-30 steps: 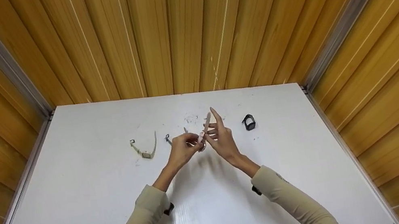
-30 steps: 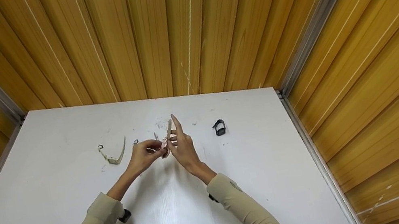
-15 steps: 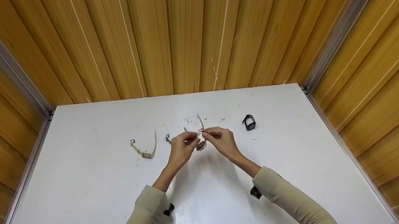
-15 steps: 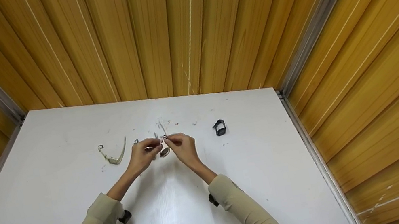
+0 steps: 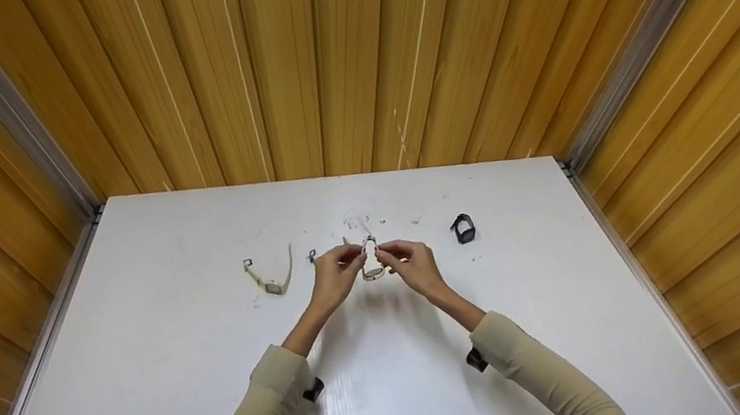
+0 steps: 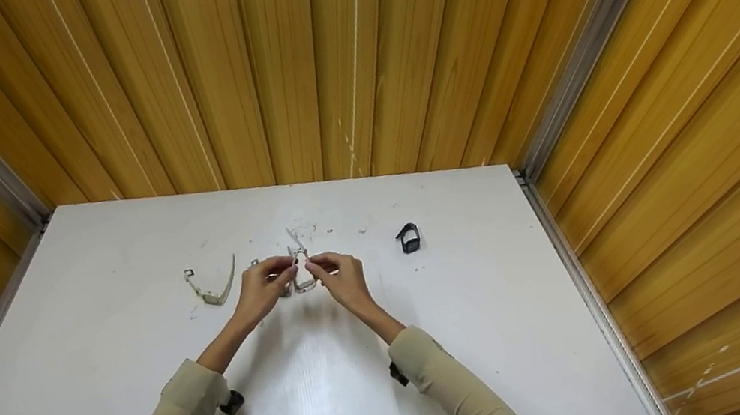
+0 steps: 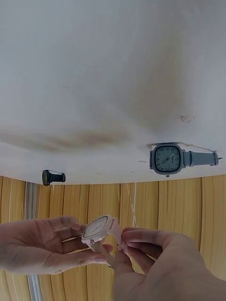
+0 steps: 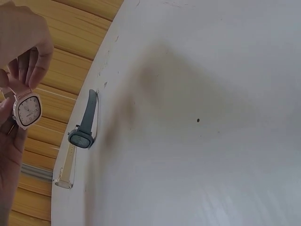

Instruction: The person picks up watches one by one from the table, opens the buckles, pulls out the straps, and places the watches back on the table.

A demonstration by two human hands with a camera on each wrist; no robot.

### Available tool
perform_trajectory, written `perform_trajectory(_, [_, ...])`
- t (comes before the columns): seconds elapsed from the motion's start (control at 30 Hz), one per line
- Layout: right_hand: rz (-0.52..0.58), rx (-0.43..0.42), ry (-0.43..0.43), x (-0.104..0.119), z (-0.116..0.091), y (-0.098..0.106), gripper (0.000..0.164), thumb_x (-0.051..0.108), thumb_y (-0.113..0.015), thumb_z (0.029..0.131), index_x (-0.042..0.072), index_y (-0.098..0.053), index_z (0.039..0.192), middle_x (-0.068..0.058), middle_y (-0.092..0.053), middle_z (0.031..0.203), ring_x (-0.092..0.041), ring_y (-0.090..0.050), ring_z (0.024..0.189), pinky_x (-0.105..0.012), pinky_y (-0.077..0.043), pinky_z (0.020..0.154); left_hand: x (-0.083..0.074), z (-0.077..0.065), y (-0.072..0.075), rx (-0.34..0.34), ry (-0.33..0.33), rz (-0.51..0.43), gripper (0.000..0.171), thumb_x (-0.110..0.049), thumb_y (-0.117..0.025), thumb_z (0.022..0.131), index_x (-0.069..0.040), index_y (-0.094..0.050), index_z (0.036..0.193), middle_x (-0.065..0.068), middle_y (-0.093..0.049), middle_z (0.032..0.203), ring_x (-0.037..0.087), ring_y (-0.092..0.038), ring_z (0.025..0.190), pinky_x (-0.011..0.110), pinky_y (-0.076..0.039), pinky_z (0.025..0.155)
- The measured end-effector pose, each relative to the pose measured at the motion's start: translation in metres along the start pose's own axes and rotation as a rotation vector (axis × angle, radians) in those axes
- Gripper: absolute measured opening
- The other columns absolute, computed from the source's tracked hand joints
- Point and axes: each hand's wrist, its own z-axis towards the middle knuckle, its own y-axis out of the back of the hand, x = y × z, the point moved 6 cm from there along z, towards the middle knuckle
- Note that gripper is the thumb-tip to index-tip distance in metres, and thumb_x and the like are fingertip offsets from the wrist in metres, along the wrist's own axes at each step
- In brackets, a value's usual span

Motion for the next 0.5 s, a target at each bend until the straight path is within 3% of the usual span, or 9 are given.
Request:
perform_trajectory(0.1, [0.002,0.007,0.002,-0.012,0.003,0.000,0.020,0.004,-0.070,0.095,-0.009,-0.074,0.109,-0.026,-0.075,0.093,-0.020,-0.072,0.077,-0.053,-0.062,0.076,0.001,0.001,0.003,-0.030,0.024,-0.027,0.016,-0.002,-0.068,0.095,0.009,-0.073,0.106,0.023,-0.075,0.098,0.033,-0.072,0.092,0.028,-0.062,0.081])
perform_trajectory(0.2, [0.028,0.023,0.004,-0.018,0.003,0.001,0.024,0.006,-0.072,0.095,-0.010,-0.072,0.113,-0.027,-0.075,0.094,-0.026,-0.074,0.081,-0.050,-0.063,0.077,0.002,0.002,0.004,-0.057,0.049,-0.060,0.017,0.000,-0.067,0.095,0.011,-0.072,0.106,0.025,-0.075,0.098,0.034,-0.072,0.090,0.022,-0.060,0.078])
perform_trajectory(0.33, [0.057,0.030,0.007,-0.022,0.003,0.003,0.024,0.005,-0.071,0.094,-0.011,-0.072,0.112,-0.028,-0.075,0.094,-0.028,-0.075,0.083,-0.038,-0.065,0.075,0.003,0.003,0.004,-0.095,0.079,-0.082,0.017,0.001,-0.066,0.094,0.013,-0.071,0.107,0.026,-0.075,0.097,0.033,-0.072,0.089,0.017,-0.058,0.075])
perform_trajectory(0.5, [0.054,-0.036,0.067,-0.024,0.002,0.007,0.018,-0.001,-0.067,0.093,-0.011,-0.072,0.107,-0.022,-0.077,0.092,-0.014,-0.074,0.078,-0.021,-0.063,0.071,0.002,0.004,0.000,-0.145,0.095,-0.098,0.018,0.000,-0.067,0.094,0.012,-0.071,0.106,0.026,-0.075,0.098,0.034,-0.073,0.089,0.020,-0.059,0.075])
